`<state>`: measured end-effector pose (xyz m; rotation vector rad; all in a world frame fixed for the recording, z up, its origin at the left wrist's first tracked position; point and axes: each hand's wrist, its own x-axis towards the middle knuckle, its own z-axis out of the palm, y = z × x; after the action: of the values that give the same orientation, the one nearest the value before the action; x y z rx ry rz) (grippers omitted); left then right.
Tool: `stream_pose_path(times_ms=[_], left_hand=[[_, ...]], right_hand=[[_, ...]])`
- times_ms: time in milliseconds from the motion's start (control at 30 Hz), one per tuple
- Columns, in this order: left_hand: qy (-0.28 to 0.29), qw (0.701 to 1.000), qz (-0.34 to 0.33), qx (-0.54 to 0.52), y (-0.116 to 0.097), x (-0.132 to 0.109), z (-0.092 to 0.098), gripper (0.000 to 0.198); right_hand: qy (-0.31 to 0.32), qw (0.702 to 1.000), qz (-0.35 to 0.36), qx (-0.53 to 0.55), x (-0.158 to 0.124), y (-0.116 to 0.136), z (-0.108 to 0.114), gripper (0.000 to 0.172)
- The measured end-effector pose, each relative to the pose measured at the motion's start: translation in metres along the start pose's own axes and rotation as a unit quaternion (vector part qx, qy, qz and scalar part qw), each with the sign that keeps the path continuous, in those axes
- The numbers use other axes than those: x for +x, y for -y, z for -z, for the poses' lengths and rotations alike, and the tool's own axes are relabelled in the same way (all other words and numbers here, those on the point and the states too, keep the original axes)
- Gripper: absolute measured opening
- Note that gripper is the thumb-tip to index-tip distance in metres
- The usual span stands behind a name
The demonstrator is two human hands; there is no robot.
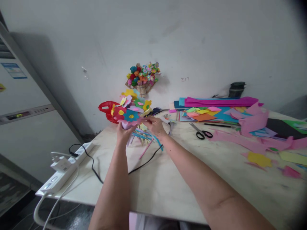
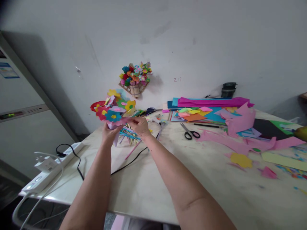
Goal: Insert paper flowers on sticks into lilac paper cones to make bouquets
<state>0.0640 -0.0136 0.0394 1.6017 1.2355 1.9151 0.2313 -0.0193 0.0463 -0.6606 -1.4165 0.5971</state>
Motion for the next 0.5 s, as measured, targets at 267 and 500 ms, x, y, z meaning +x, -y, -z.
stream_pose_path(times_ms=[267,500], left_hand=[[-0.131,0.990,-0.018,-0.046,0.010,0.003,0.007,0.064],[-0.141,0.986,0.034,-0.079,0.014,0.000,0.010,0.059]], right_hand=[[0.013,0.957,-0.149,-0.249,-0.001,-0.024,0.014,0.026],[0.177,0.856,-0.194,-0.445,-0.010,-0.029,0.014,0.031]])
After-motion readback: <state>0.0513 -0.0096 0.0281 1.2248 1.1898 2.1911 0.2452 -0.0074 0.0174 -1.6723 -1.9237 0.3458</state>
